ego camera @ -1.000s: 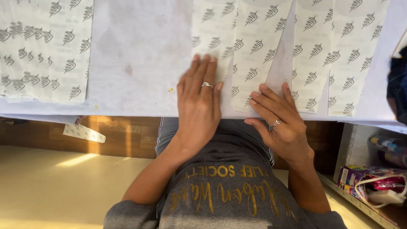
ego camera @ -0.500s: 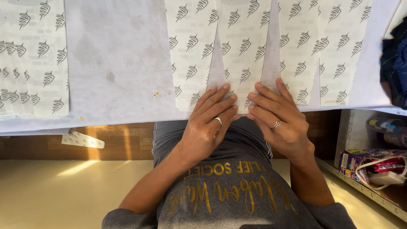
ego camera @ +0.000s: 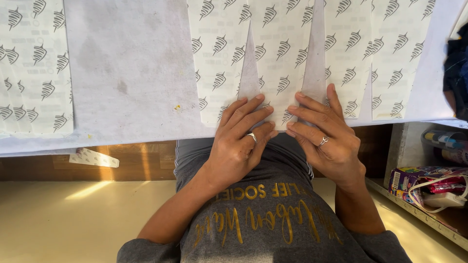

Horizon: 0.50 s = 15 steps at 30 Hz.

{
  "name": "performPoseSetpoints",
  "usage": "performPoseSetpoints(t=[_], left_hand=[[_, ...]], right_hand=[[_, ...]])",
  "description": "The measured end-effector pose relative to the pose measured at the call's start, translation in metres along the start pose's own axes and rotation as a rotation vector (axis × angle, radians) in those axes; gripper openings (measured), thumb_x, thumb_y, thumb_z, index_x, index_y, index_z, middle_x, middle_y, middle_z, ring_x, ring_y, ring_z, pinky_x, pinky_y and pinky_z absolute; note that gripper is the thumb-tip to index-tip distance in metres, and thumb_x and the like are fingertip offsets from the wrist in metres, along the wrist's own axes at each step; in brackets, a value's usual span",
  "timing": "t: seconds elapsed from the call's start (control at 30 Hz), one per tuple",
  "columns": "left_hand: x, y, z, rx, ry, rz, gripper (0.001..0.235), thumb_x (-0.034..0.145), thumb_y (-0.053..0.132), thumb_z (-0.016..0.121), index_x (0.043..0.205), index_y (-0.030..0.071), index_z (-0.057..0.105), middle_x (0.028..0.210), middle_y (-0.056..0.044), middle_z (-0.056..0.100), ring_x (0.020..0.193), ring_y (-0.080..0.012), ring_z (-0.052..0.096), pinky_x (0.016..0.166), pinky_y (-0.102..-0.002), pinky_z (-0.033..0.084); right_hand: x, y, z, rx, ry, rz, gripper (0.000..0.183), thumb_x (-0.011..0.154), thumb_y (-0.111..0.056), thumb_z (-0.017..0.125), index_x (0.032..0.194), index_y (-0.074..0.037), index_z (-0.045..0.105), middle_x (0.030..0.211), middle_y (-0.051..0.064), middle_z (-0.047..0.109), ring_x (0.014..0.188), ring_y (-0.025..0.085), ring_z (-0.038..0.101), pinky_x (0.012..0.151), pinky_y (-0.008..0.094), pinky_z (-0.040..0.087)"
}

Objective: The person organizes printed paper strips, applies glue from a bottle to the edges of the strips, and then folds the glued edges to assemble them into a stack.

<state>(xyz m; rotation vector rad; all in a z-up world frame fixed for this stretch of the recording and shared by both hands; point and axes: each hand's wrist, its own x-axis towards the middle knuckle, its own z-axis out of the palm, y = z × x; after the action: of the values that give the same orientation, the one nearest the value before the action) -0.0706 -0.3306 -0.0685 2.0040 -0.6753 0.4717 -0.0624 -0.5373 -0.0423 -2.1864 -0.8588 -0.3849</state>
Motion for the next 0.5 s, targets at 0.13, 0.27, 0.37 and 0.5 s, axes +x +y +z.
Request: performPoseSetpoints(t=[0.13,0.27,0.37,0.5], left_hand=[[0.0,0.001,0.0,-0.001,-0.007,-0.007,0.007,0.098,0.004,0.075,0.101,-0.002,0.071,0.122,-0.018,0.068,0.128,-0.0413,0.061,0.111,-0.056,0.048],[0.005,0.008,0.008,0.017,0.081,-0.091,0.006,0.096,0.0,0.074,0.093,-0.002,0.07,0.112,-0.013,0.071,0.121,-0.0377,0.066,0.11,-0.052,0.047],[0.007,0.013,0.014,0.038,0.132,-0.168,0.007,0.095,0.0,0.074,0.09,0.001,0.069,0.107,-0.011,0.071,0.117,-0.0336,0.068,0.109,-0.05,0.048],[0.011,0.015,0.012,0.03,0.141,-0.212,0.007,0.094,0.0,0.074,0.097,-0.002,0.068,0.107,-0.014,0.069,0.114,-0.0348,0.067,0.105,-0.05,0.049]], right_hand=[[0.002,-0.002,0.002,0.03,0.029,0.03,0.005,0.095,0.008,0.072,0.098,0.004,0.07,0.114,0.022,0.071,0.118,0.046,0.068,0.124,0.069,0.031],[0.006,-0.006,0.007,0.017,0.087,0.109,0.006,0.094,0.008,0.073,0.089,0.006,0.07,0.104,0.021,0.071,0.113,0.043,0.07,0.125,0.065,0.032],[0.01,-0.011,0.007,0.016,0.105,0.163,0.01,0.092,0.012,0.076,0.088,0.006,0.069,0.102,0.021,0.071,0.112,0.04,0.071,0.126,0.064,0.033],[0.012,-0.014,0.005,0.064,0.119,0.234,0.013,0.09,0.013,0.08,0.089,0.006,0.07,0.101,0.02,0.071,0.112,0.038,0.071,0.128,0.063,0.034]])
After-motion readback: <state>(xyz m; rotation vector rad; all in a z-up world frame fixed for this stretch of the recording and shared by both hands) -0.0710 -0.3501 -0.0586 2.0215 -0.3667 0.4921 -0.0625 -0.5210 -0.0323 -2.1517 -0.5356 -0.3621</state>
